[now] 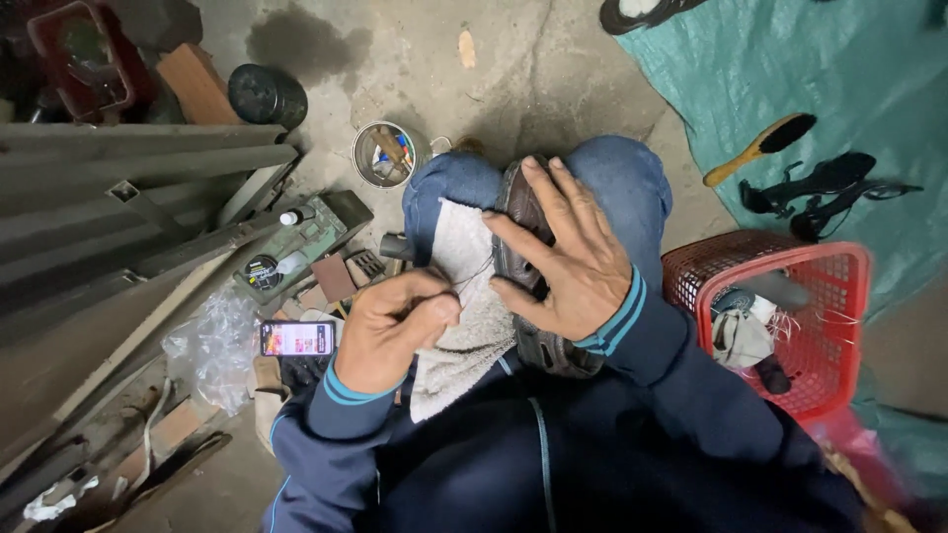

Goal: Hand-sewing the sole of a sandal to the upper part using a needle and thread.

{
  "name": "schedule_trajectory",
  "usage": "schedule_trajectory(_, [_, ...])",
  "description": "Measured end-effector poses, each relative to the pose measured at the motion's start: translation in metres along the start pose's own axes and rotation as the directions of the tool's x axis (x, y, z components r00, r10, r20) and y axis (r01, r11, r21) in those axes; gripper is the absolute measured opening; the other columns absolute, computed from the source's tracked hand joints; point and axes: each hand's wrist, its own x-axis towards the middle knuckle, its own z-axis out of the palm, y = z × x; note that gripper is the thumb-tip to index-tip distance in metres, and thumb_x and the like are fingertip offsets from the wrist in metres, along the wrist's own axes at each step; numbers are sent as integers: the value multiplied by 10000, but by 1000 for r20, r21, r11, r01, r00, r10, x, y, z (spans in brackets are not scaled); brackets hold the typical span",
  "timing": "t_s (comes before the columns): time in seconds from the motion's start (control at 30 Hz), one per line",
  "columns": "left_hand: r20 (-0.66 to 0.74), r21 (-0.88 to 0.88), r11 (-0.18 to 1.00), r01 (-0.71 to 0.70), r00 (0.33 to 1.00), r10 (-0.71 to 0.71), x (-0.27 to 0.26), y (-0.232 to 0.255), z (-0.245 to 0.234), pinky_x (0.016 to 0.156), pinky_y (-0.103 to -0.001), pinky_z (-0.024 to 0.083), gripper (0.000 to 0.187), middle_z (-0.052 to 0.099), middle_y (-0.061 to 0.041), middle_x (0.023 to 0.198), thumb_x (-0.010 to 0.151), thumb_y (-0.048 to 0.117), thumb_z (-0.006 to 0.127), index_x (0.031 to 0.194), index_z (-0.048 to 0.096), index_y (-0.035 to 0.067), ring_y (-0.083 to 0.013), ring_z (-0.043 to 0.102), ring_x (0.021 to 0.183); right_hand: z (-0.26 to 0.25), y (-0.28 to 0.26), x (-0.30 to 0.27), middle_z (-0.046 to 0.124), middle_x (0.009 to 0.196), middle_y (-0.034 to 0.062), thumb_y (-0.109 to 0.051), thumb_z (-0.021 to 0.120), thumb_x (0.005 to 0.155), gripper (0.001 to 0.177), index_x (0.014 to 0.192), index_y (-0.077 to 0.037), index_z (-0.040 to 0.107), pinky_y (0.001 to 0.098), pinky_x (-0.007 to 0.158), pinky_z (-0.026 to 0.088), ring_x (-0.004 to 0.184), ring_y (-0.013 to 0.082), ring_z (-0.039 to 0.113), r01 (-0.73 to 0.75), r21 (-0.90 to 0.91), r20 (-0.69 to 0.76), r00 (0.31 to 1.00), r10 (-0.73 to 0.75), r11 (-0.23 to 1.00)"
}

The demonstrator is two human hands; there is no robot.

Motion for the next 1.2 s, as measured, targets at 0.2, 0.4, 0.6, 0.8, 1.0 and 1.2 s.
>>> schedule_trajectory(0.2, [-58,-201,978,-50,998,40,-6,-15,1,552,-214,454,105,678,-45,728,887,22,746,971,775,-35,-86,521,591,3,-2,1,265,1631,289,-355,764,885,634,1450,-115,603,574,1227,344,1534,500,281,-13,5,0,1000,13,1000])
schedule_trajectory(0.4, [124,116,993,24,992,-39,-16,-9,18,539,-247,387,192,519,17,678,970,99,654,794,595,49,-87,418,596,4,1,0,255,1635,282,-326,786,886,614,1441,-125,619,574,1234,357,1533,509,292,17,18,-19,1000,-17,1000])
schedule_trajectory(0.6, [-357,439,886,-151,876,325,-55,31,33,474,-256,384,369,506,-20,566,826,-36,652,588,392,73,-149,391,455,5,0,1,319,1627,231,-329,802,873,562,1385,-134,680,567,1236,379,1509,488,378,26,36,-83,996,-23,999])
schedule_trajectory(0.8, [-419,385,922,-38,883,211,-68,21,31,497,-237,353,364,482,2,587,818,-29,654,591,389,74,-126,338,506,5,0,0,335,1627,224,-317,817,825,600,1383,-144,679,633,1257,273,1520,460,361,-21,72,-45,999,24,997])
schedule_trajectory(1.0, [-447,386,922,-5,874,192,-70,15,28,492,-229,359,364,466,6,567,823,-10,680,592,412,78,-113,356,496,2,2,1,351,1625,214,-311,809,807,610,1380,-151,676,635,1257,261,1516,451,370,-14,76,-75,997,20,997])
schedule_trajectory(1.2, [-388,574,805,147,915,109,-70,19,-4,433,-277,368,427,425,0,461,899,160,715,558,483,50,-137,360,424,-13,-4,-24,268,1661,248,-390,710,935,649,1478,-74,548,604,1303,200,1569,454,264,7,215,2,1000,-8,977])
